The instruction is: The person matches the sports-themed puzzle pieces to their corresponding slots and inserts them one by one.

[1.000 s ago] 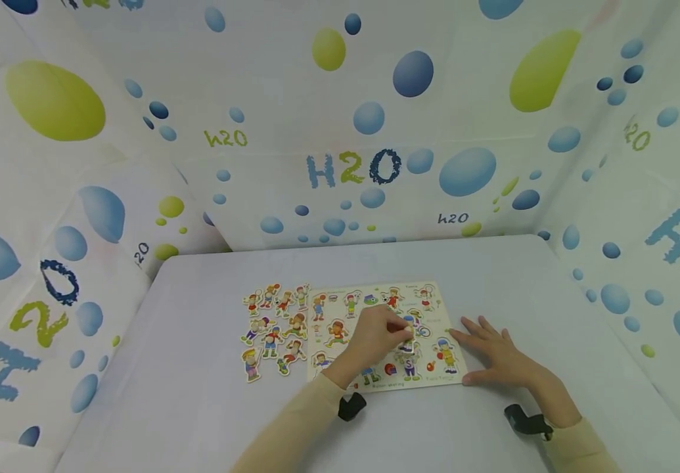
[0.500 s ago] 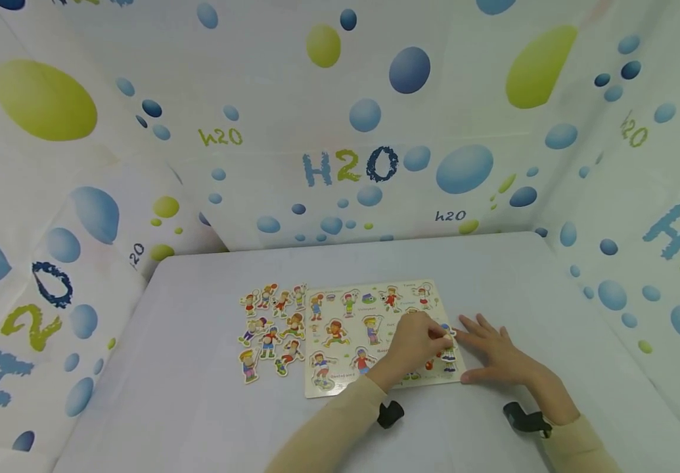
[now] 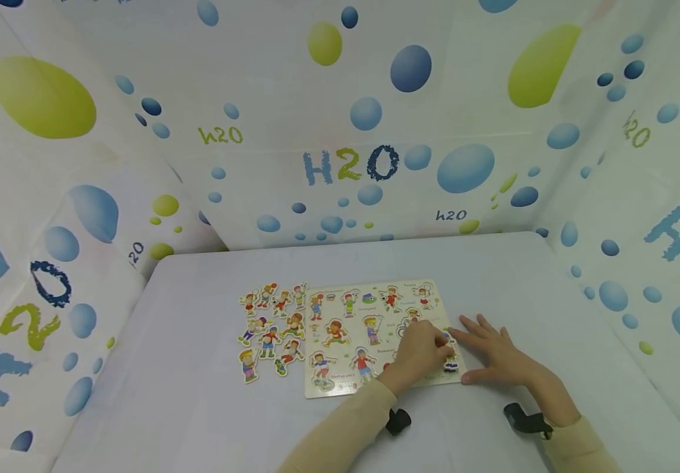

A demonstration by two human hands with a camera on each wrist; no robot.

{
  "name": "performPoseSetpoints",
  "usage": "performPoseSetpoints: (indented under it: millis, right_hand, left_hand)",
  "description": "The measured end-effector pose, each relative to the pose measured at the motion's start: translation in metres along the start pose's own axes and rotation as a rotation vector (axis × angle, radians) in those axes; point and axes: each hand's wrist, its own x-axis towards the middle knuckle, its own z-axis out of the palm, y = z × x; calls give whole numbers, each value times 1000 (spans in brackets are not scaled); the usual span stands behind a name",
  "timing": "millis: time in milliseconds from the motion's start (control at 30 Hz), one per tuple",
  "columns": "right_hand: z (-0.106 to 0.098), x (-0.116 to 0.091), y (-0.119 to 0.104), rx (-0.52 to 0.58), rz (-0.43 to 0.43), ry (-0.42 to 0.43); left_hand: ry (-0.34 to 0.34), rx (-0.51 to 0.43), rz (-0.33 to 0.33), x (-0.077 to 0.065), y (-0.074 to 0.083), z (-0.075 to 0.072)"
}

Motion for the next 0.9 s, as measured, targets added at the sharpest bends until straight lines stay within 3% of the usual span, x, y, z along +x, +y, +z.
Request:
performPoseSetpoints:
  millis: [533, 900]
  right_hand:
    - [-1, -1, -1, 8, 16, 2]
    - [0, -2, -4, 17, -1, 10]
  left_hand:
    - [-65, 38, -22, 1, -4, 11]
    - [-52, 36, 21, 3, -5, 14]
